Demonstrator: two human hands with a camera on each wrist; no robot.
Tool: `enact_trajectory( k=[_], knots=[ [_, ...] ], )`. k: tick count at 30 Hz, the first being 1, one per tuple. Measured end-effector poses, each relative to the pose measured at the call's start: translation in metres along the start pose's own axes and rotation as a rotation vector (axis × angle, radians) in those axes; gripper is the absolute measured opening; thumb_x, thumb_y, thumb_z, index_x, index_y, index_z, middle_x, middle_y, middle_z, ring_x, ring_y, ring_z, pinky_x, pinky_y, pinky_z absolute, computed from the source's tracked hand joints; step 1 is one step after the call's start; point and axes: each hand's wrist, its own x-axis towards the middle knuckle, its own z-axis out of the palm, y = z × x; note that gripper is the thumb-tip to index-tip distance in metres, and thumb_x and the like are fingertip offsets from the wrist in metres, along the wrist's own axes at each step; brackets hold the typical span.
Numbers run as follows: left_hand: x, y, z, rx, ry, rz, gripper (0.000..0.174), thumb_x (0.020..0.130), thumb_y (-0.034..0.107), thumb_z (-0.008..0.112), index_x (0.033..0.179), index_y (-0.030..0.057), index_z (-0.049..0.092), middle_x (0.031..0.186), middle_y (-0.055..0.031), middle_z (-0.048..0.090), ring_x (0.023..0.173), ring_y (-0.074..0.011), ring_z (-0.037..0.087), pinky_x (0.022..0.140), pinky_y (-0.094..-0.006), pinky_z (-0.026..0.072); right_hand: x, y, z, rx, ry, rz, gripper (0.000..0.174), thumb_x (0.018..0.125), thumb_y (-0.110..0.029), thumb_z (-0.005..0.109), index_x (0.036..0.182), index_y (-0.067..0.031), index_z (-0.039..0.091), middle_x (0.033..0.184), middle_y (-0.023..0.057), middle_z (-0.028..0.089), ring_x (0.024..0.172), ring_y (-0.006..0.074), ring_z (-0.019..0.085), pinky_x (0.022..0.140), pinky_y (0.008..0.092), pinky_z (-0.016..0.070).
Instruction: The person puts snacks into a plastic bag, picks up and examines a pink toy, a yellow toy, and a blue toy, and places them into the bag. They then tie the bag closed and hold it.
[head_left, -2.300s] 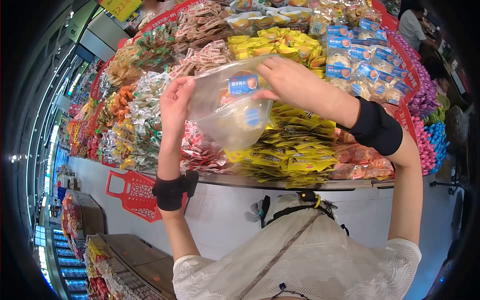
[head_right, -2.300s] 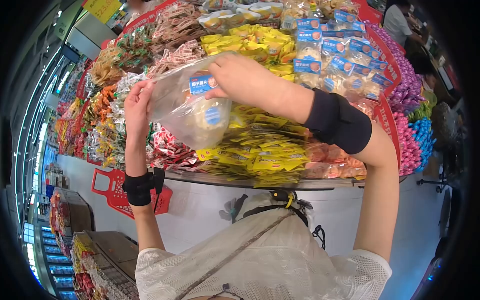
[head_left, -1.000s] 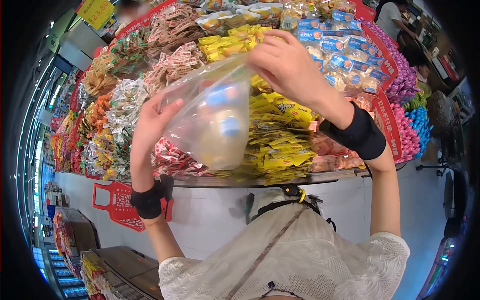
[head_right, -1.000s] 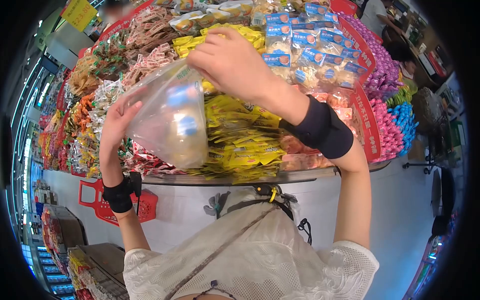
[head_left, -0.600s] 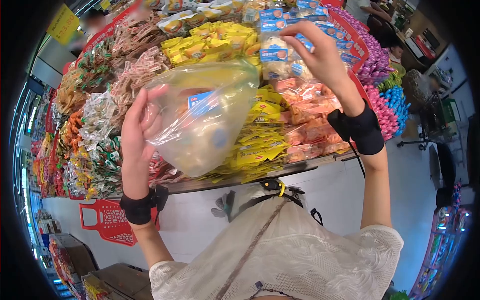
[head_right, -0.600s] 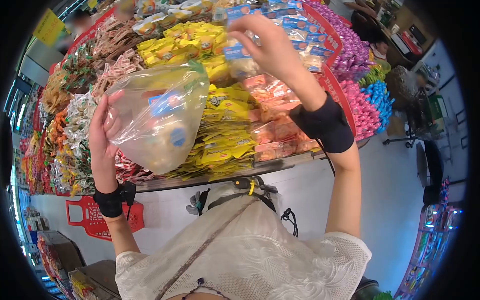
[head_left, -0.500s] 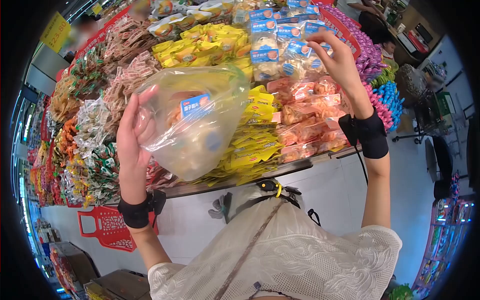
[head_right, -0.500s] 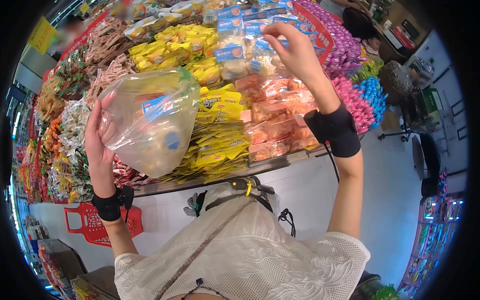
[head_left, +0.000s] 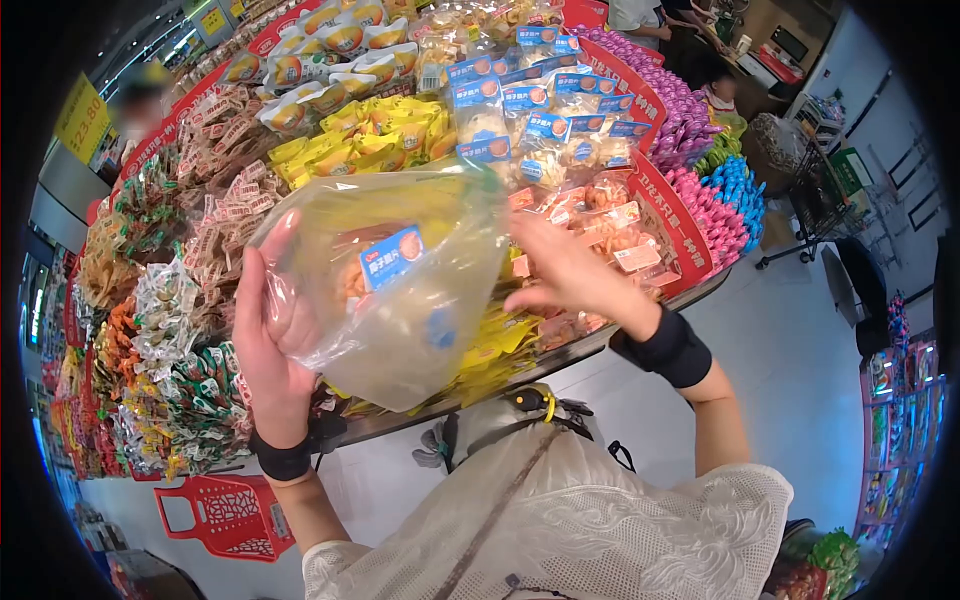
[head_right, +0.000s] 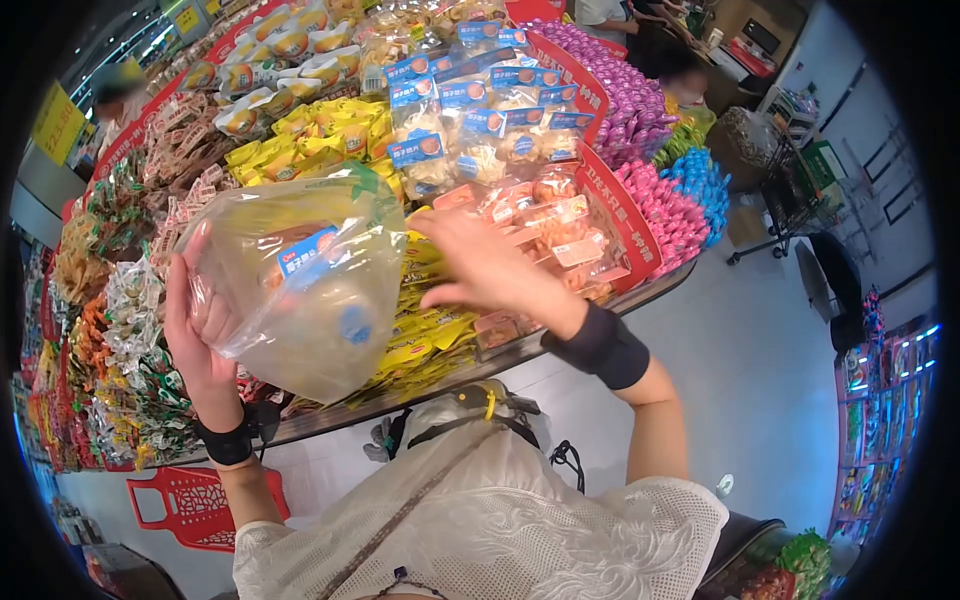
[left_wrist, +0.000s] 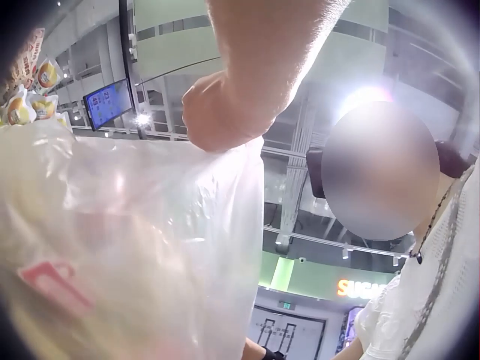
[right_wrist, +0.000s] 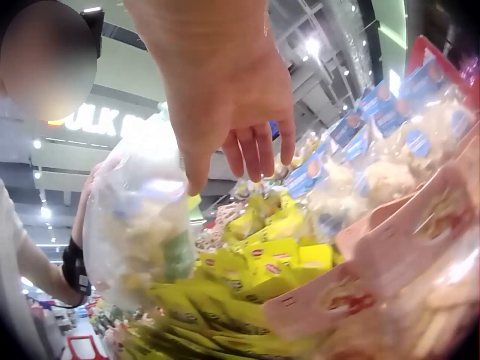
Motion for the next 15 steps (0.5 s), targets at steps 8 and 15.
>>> enact_trajectory(
  k=[8,15],
  knots=[
    [-0.028,-0.004,-0.005,0.02,0.143,-0.003,0.043,0.091,0.03,0.027,0.116,-0.0006,0.041,0.115,-0.0107,0.046,0.106,-0.0191,0.044,0.091,-0.0318,0.0343,0.02,-0.056,0.058,0.853,0.042,0.129,0.08,0.065,-0.026,0.068,0.127,-0.0009,0.024,0.131,0.0114,0.028,0.119,0.0217,0.029,0.096,0.0357,0.0256],
    [-0.034,0.003,0.018,0.238,0.606,0.084,0.04,0.091,0.029,0.027,0.119,0.0029,0.038,0.069,0.0025,0.032,0.059,-0.0058,0.026,0.051,-0.0206,0.0204,0.033,-0.094,0.066,0.613,0.349,-0.109,0.038,0.086,-0.024,0.038,0.116,-0.0022,0.04,0.125,0.0128,0.038,0.115,0.029,0.037,0.099,0.0402,0.0193]
  ],
)
